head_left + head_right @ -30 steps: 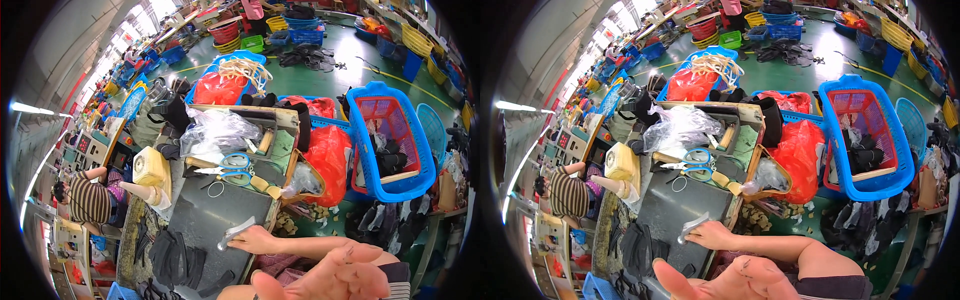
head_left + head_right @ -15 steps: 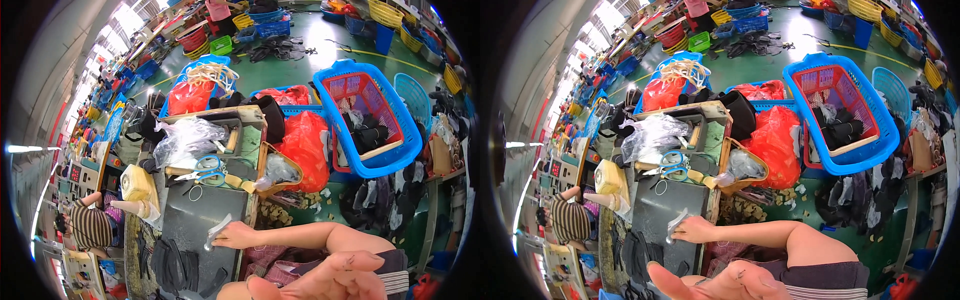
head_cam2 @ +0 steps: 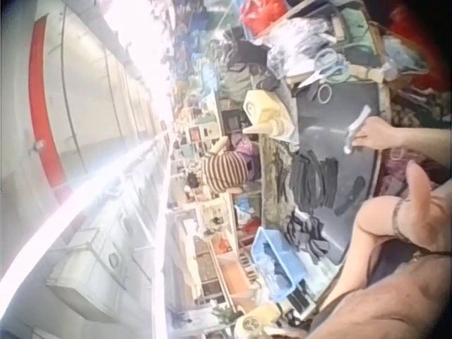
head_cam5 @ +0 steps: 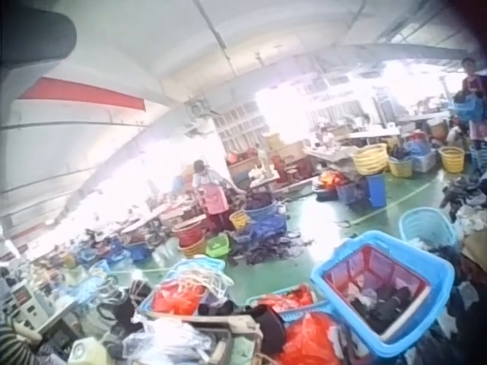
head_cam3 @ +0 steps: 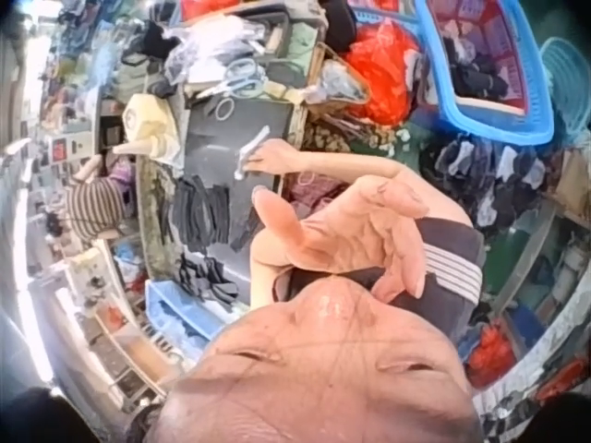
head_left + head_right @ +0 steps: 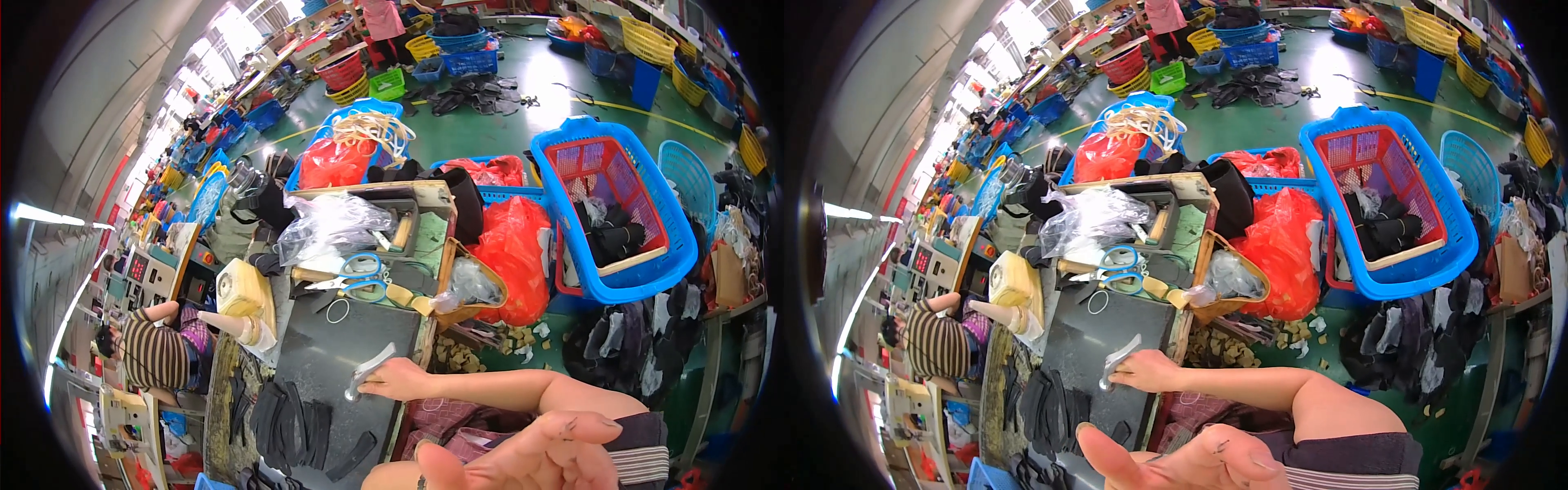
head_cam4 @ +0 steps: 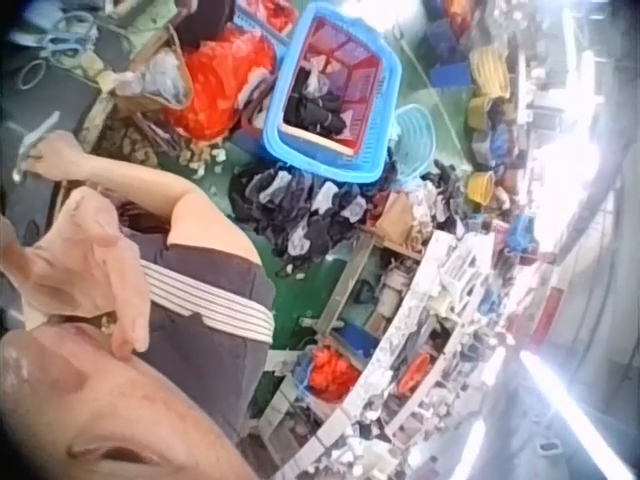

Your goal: Hammering and flattening material strips for shoe manufacturing on a workbench.

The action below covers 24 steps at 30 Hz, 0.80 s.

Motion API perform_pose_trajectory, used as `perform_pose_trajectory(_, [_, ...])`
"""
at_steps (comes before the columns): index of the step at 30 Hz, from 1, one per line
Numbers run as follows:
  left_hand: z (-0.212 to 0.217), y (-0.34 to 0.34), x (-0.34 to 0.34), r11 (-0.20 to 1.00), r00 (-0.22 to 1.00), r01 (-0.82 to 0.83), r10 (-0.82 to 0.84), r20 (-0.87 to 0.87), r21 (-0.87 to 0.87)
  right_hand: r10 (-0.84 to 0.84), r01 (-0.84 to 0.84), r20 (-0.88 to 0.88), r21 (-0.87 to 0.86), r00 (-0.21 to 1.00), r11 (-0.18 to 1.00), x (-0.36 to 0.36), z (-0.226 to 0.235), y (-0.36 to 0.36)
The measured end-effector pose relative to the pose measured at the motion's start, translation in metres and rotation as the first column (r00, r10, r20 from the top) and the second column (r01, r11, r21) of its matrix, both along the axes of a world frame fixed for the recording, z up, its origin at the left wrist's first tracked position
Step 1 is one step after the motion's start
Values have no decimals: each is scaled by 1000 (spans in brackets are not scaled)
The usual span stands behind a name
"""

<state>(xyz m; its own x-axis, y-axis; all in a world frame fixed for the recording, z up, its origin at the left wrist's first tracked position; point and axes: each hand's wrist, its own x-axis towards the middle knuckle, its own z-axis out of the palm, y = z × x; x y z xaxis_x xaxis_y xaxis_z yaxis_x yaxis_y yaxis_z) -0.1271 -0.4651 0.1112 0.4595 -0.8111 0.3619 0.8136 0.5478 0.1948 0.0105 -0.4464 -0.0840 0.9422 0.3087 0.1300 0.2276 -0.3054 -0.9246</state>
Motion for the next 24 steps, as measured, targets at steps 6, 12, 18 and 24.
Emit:
perform_pose_trajectory(6, [33,30,-9,993,962,111,-96,-255,45,-50,51,56,-20,997,998,1,-12,1])
perform_pose_trajectory(12, [31,52,9,972,993,-41,64,-95,231,-12,11,-9,-88,1000,996,-1,9,-3])
perform_pose_trajectory(18, [52,81,17,885,985,22,61,-164,466,-9,9,-5,-110,1000,994,-2,4,-3])
perform_pose_trajectory(24, [20,75,11,965,992,-81,53,-118,-248,-14,7,-40,-163,999,987,-1,11,0])
